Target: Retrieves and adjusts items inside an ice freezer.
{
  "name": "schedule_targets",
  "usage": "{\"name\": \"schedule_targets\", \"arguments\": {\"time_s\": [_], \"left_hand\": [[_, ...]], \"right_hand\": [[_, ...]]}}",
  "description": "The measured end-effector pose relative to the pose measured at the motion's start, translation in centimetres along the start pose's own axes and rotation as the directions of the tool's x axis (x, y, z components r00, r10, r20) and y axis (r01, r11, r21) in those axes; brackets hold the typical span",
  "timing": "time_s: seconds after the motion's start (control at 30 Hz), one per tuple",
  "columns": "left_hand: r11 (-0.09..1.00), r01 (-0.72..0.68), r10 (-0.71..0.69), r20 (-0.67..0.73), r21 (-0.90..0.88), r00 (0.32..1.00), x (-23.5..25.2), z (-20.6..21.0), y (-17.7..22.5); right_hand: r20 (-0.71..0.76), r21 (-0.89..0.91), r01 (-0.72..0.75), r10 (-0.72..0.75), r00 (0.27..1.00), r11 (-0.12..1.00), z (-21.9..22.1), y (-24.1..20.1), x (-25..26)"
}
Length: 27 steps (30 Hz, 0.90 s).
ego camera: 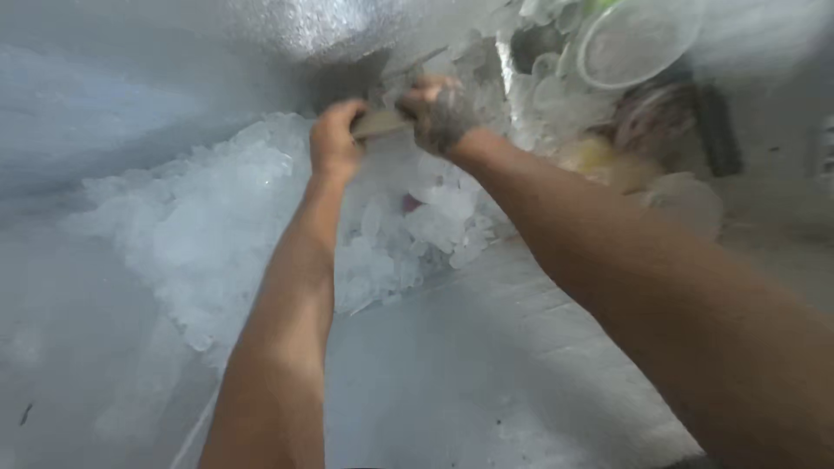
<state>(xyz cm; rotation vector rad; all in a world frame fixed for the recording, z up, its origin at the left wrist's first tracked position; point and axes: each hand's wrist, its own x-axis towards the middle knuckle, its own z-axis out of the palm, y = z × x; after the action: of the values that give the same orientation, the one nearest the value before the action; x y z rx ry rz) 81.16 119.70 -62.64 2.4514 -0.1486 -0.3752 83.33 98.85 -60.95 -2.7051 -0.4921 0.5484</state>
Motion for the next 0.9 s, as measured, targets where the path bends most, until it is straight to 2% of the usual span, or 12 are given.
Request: {"name": "schedule_targets", "arguments": {"time_s": [0.1,0.23,0.3,0.37,0.43,0.47,0.53,0.6,0.67,0.73,0.8,0.9], "left_hand": [[1.0,0.017,-0.017,-0.027,0.009,0.999,-4.9,1.6,2.6],[0.999,-0.036,0.036,0.08,0.007,0.996,-9.7,4.0,6.0],[0.998,-0.068,0.069,0.097,-0.011,0.993,-13.4,7.7,7.0],[0.999,-0.006,0.01,0.154,-0.032,0.988,-17.2,9.8,7.8],[0.998,0.024,-0.015,0.164,-0.053,0.986,-19.2,9.9,8.4],[0.997,-0.006,0.015,0.125,-0.071,0.992,-19.2,9.2,8.3],[0.988,-0.13,0.13,-0.012,-0.082,0.991,-17.3,7.2,7.6],[0.98,-0.186,0.18,-0.088,-0.071,0.98,-13.7,4.7,7.3],[0.98,-0.199,0.194,-0.15,-0.015,0.969,-8.9,3.0,6.5],[0.985,-0.167,0.17,-0.15,0.03,0.974,-3.8,2.7,4.9],[0.997,-0.076,0.076,-0.094,-0.001,0.993,0.4,4.2,3.5],[0.999,0.041,-0.04,-0.108,0.011,0.993,1.6,8.1,2.5]], "right_hand": [[-0.04,-0.005,0.14,-0.14,0.989,0.99,0.1,0.3,-5.8],[-0.088,0.02,0.205,-0.203,0.975,0.979,0.7,1.9,-13.5],[0.005,-0.012,0.271,-0.27,0.963,0.963,0.0,3.3,-16.4],[0.115,-0.031,0.346,-0.34,0.933,0.938,0.1,3.5,-18.2],[0.189,-0.034,0.398,-0.386,0.903,0.917,-0.4,2.8,-18.3],[0.242,-0.038,0.401,-0.381,0.892,0.915,-1.3,2.1,-17.8],[0.36,-0.034,0.317,-0.285,0.889,0.948,-4.2,0.4,-16.0],[0.129,-0.06,0.408,-0.399,0.908,0.911,-4.7,1.6,-14.2],[-0.091,-0.154,0.431,-0.447,0.89,0.889,-4.8,2.4,-10.6],[-0.17,-0.215,0.357,-0.394,0.903,0.909,-4.2,3.5,-5.8],[-0.133,-0.225,0.247,-0.281,0.951,0.942,-2.6,5.2,-1.3],[-0.085,-0.246,0.22,-0.247,0.965,0.944,-0.6,6.1,0.9]]}}
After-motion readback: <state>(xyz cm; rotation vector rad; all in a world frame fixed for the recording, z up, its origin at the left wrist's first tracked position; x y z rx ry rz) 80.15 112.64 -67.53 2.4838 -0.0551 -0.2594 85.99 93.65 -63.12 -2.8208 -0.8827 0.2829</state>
